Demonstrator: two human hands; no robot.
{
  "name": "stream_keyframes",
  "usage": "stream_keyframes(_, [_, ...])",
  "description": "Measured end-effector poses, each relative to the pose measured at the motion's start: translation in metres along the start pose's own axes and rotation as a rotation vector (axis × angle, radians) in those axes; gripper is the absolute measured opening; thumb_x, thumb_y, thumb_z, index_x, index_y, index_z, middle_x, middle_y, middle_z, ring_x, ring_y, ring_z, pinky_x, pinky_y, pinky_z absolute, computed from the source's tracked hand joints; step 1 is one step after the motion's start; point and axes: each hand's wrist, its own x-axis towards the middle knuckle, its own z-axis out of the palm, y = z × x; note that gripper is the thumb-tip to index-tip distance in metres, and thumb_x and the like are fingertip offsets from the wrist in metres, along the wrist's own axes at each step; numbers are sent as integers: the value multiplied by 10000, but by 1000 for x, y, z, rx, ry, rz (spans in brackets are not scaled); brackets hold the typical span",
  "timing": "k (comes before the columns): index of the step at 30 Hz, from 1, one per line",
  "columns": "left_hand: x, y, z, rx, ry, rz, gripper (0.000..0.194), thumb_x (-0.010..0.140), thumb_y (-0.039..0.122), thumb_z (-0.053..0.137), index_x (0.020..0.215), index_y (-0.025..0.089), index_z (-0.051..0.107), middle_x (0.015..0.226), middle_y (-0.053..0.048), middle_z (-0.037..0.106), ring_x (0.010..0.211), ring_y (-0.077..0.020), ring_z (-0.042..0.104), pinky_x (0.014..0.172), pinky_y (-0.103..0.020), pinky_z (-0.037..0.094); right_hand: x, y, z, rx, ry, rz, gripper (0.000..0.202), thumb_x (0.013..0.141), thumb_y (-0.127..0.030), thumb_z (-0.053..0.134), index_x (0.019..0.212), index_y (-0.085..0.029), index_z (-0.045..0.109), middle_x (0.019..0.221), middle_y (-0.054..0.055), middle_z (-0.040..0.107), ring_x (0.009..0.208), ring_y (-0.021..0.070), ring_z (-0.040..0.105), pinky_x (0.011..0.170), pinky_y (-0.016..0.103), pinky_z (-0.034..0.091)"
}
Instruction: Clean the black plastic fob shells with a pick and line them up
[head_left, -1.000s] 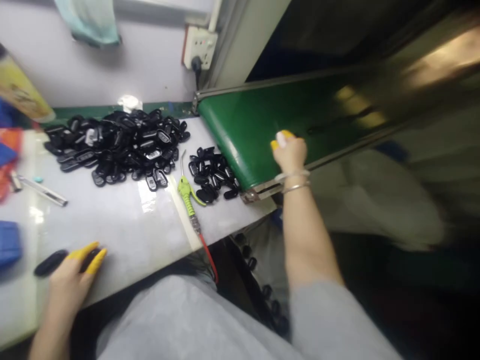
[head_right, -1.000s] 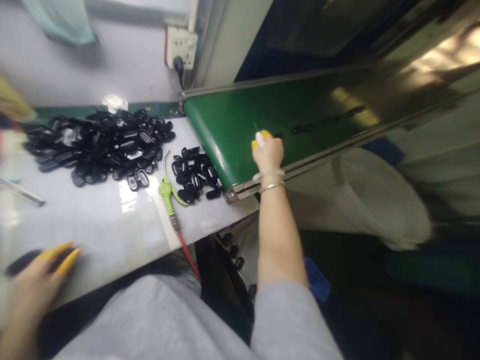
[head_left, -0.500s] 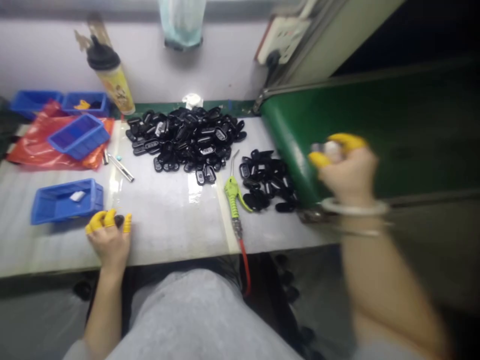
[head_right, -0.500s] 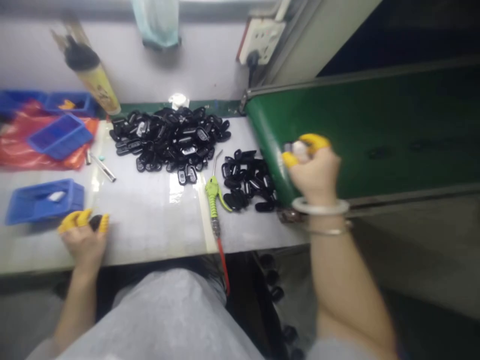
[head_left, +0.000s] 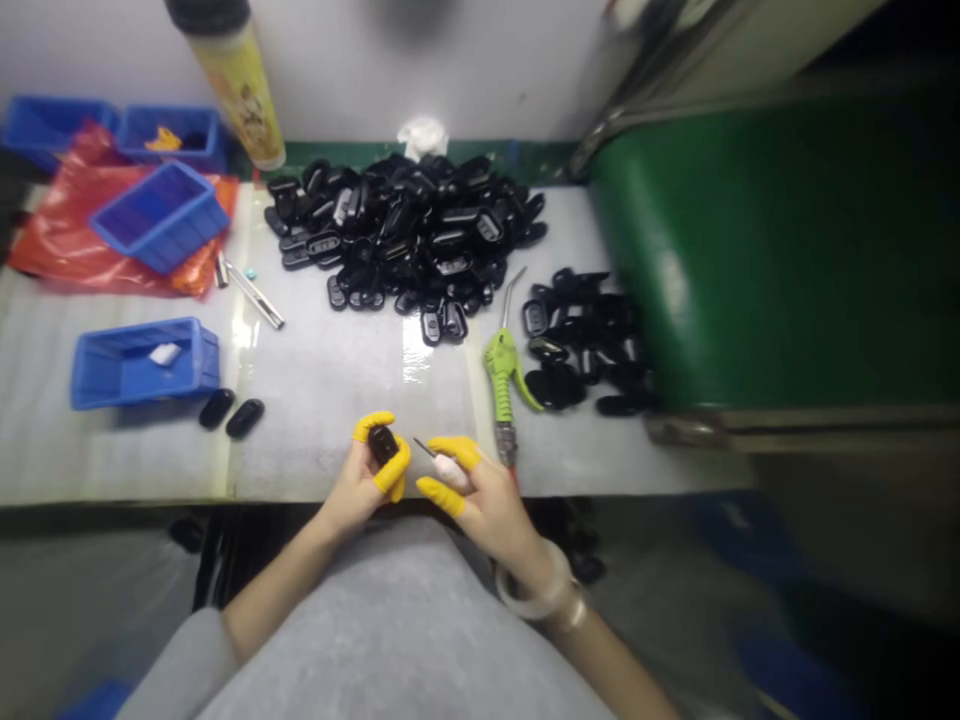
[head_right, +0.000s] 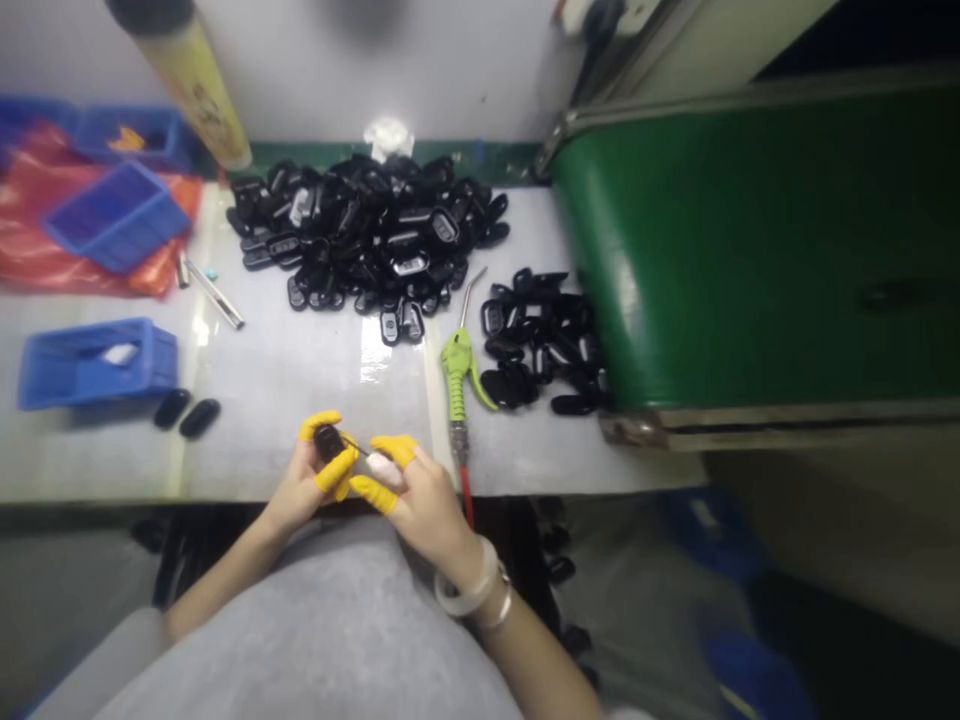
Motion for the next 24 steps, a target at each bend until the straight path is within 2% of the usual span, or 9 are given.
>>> stream_keyframes(2, [0,1,-4,14,1,-19,480,817,377,673,1141,288,331,841,67,522,403,-2,415,371,-149,354,-2,-2,-11,-181,-78,-26,314,950,-377,479,1149,-171,608,1035,91,696,914,209,673,775,329,538])
stream_keyframes(4, [1,0,-7,22,-11,-18,466,831,363,657,1139,290,316,857,67,525,389,2,413,351,-143,345,-5,-5,-15,-369,-139,-84,321,979,-325,416,1154,-159,628,931,74,702,798,193,672,691,310,512])
stream_keyframes(6, [2,-3,-9,21,-30,6,478,844,356,639,1168,298,292,880,60,529,394,0,418,349,-144,353,-7,-8,-15,-514,-139,-135,322,974,-318,426,1120,-158,664,785,47,675,659,173,632,584,295,452])
stream_keyframes(8, [3,-5,-10,32,-34,21,494,848,349,634,1188,297,280,885,56,520,413,-1,418,357,-142,362,-8,-11,-13,-595,-122,-163,314,966,-313,444,1097,-159,684,722,34,644,611,159,592,548,294,395])
stream_keyframes(12, [3,-5,-9,126,0,3,471,849,345,621,1184,275,299,895,41,500,480,-15,422,387,-147,365,-6,-14,-10,-652,-132,-184,304,965,-295,437,1049,-165,699,673,20,615,578,140,534,540,301,320])
stream_keyframes(17, [4,-8,-8,283,3,102,419,863,302,582,1186,257,318,885,24,519,607,-58,471,540,-199,415,-1,-14,-14,-675,-179,-182,328,972,-308,406,938,-180,706,637,21,591,546,134,482,517,311,245])
stream_keyframes(24, [6,-12,-9,320,13,106,425,869,289,561,1205,253,302,871,22,525,706,-93,512,654,-249,430,3,-17,-20,-682,-227,-184,357,971,-321,393,864,-174,701,621,19,573,494,128,443,500,317,227])
